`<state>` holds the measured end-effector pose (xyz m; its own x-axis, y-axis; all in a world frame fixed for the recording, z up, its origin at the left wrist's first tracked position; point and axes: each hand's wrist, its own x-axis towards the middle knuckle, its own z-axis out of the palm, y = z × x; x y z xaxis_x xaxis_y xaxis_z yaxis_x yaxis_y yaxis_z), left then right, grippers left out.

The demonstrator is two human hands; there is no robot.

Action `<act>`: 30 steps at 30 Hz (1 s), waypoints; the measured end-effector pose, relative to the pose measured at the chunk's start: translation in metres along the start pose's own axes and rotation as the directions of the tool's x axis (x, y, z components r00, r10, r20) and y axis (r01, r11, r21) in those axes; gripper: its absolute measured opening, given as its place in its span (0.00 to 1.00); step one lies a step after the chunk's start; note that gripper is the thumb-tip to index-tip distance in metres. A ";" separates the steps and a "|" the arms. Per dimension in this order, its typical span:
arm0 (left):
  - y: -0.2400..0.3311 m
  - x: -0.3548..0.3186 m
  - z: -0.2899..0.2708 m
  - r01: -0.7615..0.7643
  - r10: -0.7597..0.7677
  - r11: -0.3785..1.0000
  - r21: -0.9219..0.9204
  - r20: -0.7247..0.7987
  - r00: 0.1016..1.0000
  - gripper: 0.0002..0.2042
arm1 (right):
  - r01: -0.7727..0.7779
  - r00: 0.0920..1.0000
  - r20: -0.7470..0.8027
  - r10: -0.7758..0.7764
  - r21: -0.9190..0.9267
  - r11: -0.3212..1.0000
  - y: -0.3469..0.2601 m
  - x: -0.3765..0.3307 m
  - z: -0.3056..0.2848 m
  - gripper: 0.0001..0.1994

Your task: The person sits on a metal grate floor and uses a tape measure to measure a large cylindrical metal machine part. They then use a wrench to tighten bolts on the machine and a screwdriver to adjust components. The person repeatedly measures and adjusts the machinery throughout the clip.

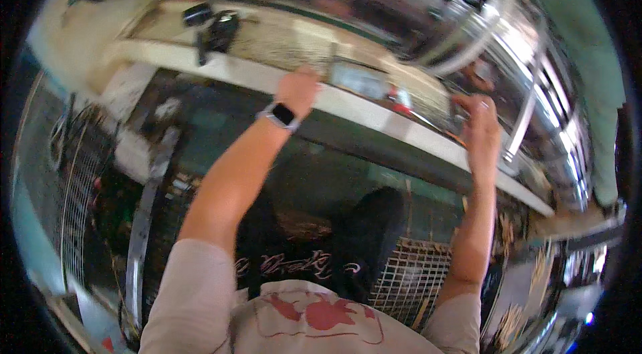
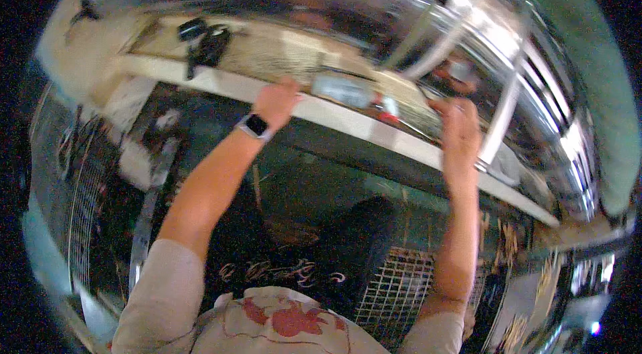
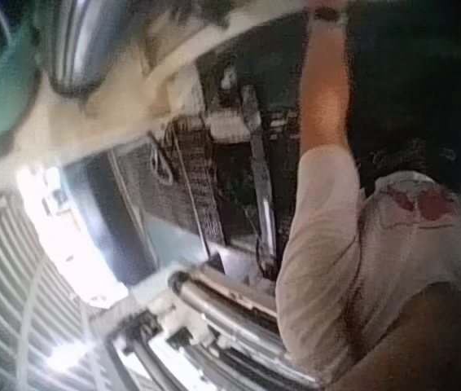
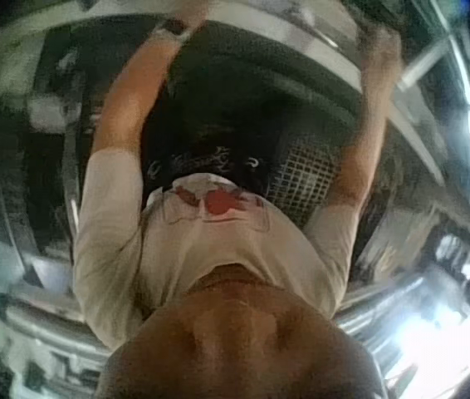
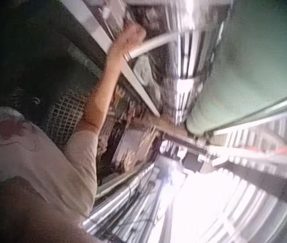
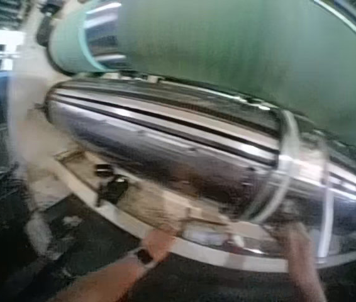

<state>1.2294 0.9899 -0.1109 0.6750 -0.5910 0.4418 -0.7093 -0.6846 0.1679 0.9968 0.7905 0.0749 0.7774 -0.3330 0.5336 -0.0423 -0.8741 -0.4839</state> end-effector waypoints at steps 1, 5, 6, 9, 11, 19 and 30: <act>-0.010 0.000 0.016 0.068 -0.065 0.995 -0.069 0.056 0.996 0.08 | -0.094 0.993 0.059 0.098 -0.065 0.993 0.009 -0.002 0.001 0.18; -0.012 0.002 0.031 0.078 -0.085 0.993 -0.084 -0.086 0.993 0.07 | -0.281 0.944 0.267 0.196 0.329 0.902 0.016 -0.012 0.003 0.21; -0.014 0.000 0.044 0.236 -0.257 0.959 -0.156 -0.132 0.957 0.07 | -0.292 0.941 0.294 0.169 0.448 0.845 0.019 -0.013 0.009 0.20; 0.008 0.004 0.046 0.319 -0.394 0.874 -0.367 -0.150 0.907 0.06 | -0.248 0.966 0.233 0.115 0.691 0.679 0.036 -0.021 0.006 0.21; 0.014 0.005 0.050 0.420 -0.520 0.820 -0.388 -0.201 0.830 0.07 | -0.164 0.974 0.226 -0.009 0.733 0.661 0.042 -0.016 0.010 0.23; 0.023 0.023 0.069 0.364 -0.425 0.878 -0.311 -0.160 0.891 0.07 | -0.095 0.925 0.352 -0.146 0.586 0.805 0.123 0.018 -0.014 0.22; -0.032 0.063 0.112 0.626 -0.662 0.749 -0.217 -0.280 0.695 0.10 | 0.347 0.927 -0.068 -0.369 -0.216 0.913 -0.028 0.002 0.103 0.16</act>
<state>1.3174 0.9264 -0.1868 0.8818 0.1621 0.4430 -0.1528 -0.7902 0.5934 1.0641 0.8509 0.0183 0.6935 -0.0104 0.7204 0.0956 -0.9897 -0.1064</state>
